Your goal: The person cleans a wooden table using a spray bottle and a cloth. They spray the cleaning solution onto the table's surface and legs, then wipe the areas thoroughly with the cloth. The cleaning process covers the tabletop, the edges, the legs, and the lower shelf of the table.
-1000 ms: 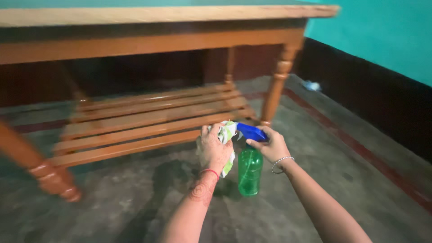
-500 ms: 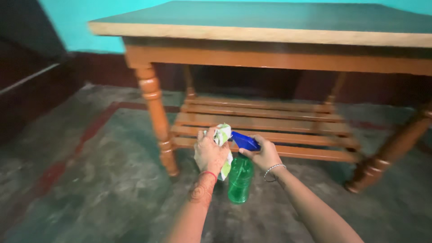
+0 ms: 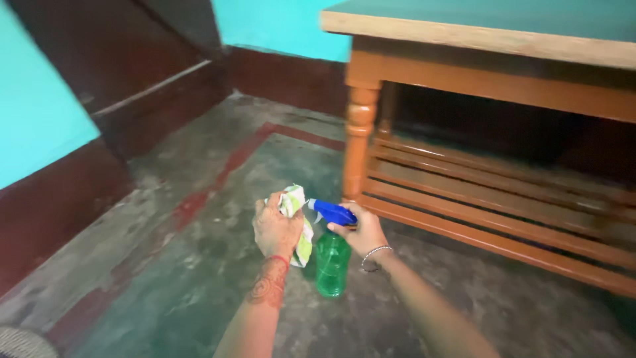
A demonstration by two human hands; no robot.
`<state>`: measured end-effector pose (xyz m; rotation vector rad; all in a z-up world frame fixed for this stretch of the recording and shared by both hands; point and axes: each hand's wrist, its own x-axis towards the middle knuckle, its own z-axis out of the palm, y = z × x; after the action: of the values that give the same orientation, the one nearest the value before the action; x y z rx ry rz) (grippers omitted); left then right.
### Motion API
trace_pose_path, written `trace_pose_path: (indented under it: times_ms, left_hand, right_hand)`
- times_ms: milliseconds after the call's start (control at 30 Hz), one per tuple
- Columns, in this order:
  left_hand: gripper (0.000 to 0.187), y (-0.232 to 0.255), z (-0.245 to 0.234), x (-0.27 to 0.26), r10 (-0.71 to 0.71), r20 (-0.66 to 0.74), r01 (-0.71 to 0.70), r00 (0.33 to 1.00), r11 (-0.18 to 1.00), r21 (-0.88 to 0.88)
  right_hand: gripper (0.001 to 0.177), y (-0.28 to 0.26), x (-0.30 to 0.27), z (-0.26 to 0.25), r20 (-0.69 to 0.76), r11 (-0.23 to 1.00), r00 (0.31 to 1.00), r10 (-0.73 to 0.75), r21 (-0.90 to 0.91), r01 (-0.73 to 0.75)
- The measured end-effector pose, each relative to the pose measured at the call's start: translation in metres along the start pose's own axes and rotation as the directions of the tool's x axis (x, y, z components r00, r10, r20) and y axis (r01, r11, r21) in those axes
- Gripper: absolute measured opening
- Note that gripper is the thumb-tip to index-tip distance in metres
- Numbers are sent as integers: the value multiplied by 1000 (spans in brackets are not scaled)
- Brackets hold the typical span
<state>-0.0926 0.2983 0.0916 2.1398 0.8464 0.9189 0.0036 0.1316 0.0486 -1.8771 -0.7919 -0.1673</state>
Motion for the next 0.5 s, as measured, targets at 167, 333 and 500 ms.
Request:
trace_pose_path:
  times_ms: [167, 333, 500]
  left_hand:
    - [45, -61, -40, 18, -33, -53, 35, 998, 999, 32]
    - [46, -110, -81, 25, -98, -106, 109, 990, 988, 113]
    - [47, -152, -108, 28, -155, -152, 174, 976, 978, 120]
  right_hand:
    - [49, -21, 13, 83, 77, 999, 996, 46, 12, -47]
    - [50, -32, 8, 151, 49, 1000, 999, -16, -3, 17]
    - [47, -29, 8, 189, 64, 996, 994, 93, 10, -94]
